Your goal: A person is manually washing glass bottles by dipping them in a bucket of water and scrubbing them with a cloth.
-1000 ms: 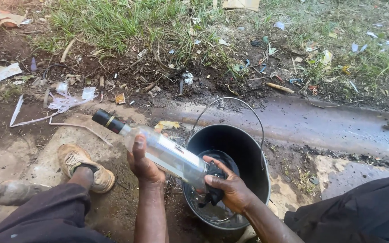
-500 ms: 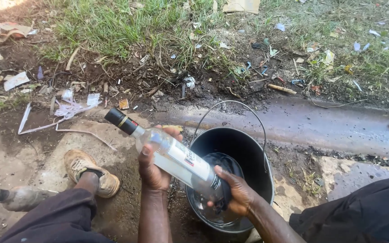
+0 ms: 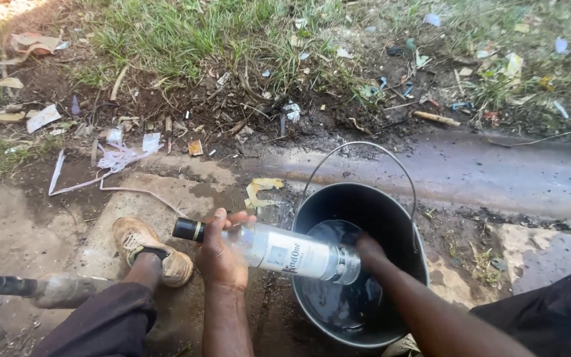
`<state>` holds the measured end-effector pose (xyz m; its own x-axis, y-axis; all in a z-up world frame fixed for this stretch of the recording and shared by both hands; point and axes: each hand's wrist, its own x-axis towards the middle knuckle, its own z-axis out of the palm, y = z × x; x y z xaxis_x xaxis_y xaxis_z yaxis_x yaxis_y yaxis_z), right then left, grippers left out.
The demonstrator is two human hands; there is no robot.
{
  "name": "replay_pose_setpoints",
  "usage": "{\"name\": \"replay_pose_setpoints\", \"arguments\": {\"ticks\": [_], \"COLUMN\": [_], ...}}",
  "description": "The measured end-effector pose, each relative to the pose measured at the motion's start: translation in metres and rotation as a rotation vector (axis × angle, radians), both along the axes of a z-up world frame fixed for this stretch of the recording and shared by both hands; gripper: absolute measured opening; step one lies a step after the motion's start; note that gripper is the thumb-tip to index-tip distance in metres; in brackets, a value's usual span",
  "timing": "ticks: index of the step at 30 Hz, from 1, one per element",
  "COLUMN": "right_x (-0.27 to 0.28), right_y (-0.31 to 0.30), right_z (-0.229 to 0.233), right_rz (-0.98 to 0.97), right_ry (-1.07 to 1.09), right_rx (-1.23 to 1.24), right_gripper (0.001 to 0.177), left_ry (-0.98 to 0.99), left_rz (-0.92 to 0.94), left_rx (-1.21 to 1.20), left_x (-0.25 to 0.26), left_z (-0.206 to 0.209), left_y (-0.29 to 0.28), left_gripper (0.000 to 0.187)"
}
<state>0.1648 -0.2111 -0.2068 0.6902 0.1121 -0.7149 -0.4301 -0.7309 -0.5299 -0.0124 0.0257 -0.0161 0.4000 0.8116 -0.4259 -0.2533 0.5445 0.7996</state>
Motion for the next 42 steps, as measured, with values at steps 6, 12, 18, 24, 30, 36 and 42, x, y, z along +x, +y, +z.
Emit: {"name": "replay_pose_setpoints", "arguments": {"ticks": [6, 12, 18, 24, 30, 36, 42], "right_x": [0.016, 0.015, -0.011, -0.111, -0.095, -0.116, -0.079], "right_y": [-0.010, -0.017, -0.018, 0.036, 0.042, 0.063, 0.046], "right_z": [-0.080, -0.008, 0.178, 0.261, 0.154, 0.194, 0.138], "right_rz": [0.900, 0.725, 0.279, 0.059, 0.038, -0.038, -0.082], "right_ry": [-0.608, -0.127, -0.010, -0.114, -0.797, -0.380, -0.696], "right_rx": [-0.396, -0.183, -0.103, 0.224, 0.237, 0.198, 0.073], "right_gripper": [0.038, 0.040, 0.033, 0.049, 0.044, 0.033, 0.031], "left_ry": [-0.245, -0.204, -0.067, 0.038, 0.081, 0.039, -0.013], "left_rz": [-0.016, 0.009, -0.048, 0.004, 0.039, 0.080, 0.116], "left_rx": [0.107, 0.169, 0.136, 0.173, 0.108, 0.074, 0.113], "left_x": [0.010, 0.026, 0.032, 0.046, 0.047, 0.049, 0.042], "left_z": [-0.011, -0.010, -0.017, -0.005, -0.007, -0.016, -0.019], "left_y": [0.000, -0.016, -0.026, -0.067, -0.092, -0.083, -0.080], "left_gripper": [0.027, 0.028, 0.015, 0.011, 0.019, 0.008, 0.006]}}
